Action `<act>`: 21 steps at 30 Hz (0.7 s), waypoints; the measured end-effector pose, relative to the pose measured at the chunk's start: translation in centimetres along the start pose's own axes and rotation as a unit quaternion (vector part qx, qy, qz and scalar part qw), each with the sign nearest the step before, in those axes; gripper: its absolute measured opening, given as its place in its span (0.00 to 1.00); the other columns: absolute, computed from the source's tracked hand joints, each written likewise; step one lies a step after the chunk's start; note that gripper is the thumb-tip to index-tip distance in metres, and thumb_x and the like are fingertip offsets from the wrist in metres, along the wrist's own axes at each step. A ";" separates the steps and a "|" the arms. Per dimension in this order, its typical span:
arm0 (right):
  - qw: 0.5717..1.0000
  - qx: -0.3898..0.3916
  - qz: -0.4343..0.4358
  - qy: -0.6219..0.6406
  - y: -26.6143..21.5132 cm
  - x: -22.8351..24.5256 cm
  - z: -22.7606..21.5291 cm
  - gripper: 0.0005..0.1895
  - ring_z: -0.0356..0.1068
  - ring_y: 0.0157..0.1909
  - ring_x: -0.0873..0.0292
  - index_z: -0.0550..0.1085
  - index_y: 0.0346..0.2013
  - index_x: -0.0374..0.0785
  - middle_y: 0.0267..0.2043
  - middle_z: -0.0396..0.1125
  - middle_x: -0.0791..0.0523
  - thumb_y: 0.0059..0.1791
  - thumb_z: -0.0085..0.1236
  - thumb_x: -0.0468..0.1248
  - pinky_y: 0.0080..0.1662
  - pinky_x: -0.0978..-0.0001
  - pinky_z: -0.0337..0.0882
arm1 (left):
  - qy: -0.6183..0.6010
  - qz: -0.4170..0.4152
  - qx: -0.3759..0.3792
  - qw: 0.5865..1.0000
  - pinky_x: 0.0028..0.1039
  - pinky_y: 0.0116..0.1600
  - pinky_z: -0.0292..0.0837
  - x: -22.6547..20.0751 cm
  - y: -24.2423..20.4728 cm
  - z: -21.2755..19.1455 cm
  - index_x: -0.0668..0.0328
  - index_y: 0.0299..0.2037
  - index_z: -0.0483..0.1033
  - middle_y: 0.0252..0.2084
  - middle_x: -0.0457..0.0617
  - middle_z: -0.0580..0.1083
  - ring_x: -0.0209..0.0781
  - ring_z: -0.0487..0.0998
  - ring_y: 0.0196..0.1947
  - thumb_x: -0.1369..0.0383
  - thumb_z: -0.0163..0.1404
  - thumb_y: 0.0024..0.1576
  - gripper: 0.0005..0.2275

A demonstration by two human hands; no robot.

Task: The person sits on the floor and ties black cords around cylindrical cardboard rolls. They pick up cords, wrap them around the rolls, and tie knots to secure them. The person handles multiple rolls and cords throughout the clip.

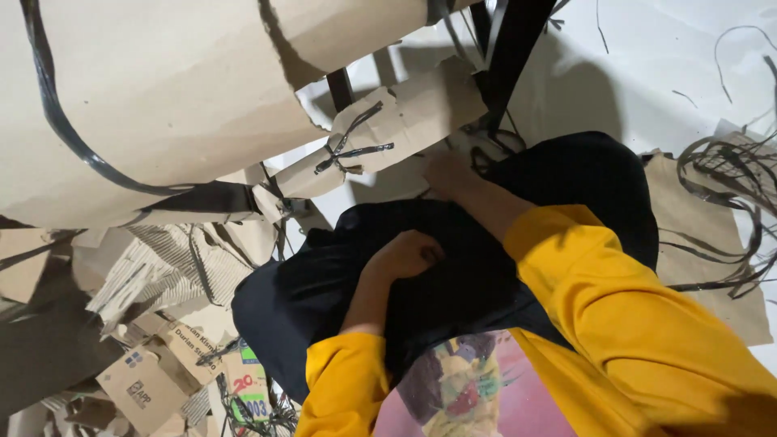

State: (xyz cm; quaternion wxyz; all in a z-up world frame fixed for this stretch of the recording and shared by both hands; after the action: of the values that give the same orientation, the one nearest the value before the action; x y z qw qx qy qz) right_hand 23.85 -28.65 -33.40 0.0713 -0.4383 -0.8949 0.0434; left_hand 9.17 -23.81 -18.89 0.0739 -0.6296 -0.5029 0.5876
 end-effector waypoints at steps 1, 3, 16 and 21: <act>1.000 0.008 0.024 0.010 0.5 -1.1 2.3 0.09 0.72 0.33 0.55 0.78 0.28 0.43 0.28 0.71 0.57 0.49 0.57 0.43 0.37 0.57 0.69 | -0.003 -0.007 0.000 1.000 0.45 0.52 0.76 -0.3 -0.5 -0.1 0.57 0.49 0.83 0.45 0.61 0.80 0.60 0.80 0.49 0.72 0.48 0.56 0.13; 0.980 0.039 0.104 0.167 -0.5 -2.6 -3.3 0.08 0.73 0.32 0.51 0.77 0.28 0.39 0.27 0.71 0.54 0.47 0.56 0.39 0.35 0.57 0.70 | -0.010 -0.006 -0.004 1.000 0.45 0.54 0.76 0.1 -0.3 0.2 0.57 0.49 0.83 0.45 0.60 0.80 0.61 0.80 0.50 0.73 0.48 0.55 0.14; 0.857 0.167 0.009 0.487 -10.1 2.9 -19.2 0.14 0.77 0.43 0.45 0.82 0.37 0.38 0.37 0.79 0.49 0.42 0.69 0.42 0.48 0.51 0.73 | -0.293 0.149 -0.351 0.877 0.31 0.47 0.78 2.7 -2.0 -6.1 0.60 0.42 0.80 0.34 0.52 0.79 0.39 0.81 0.40 0.58 0.57 0.63 0.12; 0.878 0.106 0.003 0.467 -8.5 4.4 -16.8 0.09 0.76 0.31 0.55 0.81 0.33 0.46 0.28 0.76 0.56 0.41 0.70 0.42 0.39 0.64 0.72 | -0.349 0.220 -0.453 0.790 0.32 0.49 0.80 -1.5 -8.7 -9.0 0.61 0.41 0.85 0.37 0.55 0.82 0.38 0.82 0.41 0.67 0.53 0.64 0.08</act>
State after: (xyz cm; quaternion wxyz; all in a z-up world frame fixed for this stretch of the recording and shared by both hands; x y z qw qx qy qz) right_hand 17.32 -30.11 -15.22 0.5268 -0.4002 -0.7465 -0.0710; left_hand 12.03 -16.22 -9.20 -0.5314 -0.4365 -0.5507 0.4730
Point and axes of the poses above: each hand's wrist, its own y-axis towards the middle knuckle, its own z-axis out of the palm, x = y × z, the point moved 10 cm from there along y, towards the middle knuckle
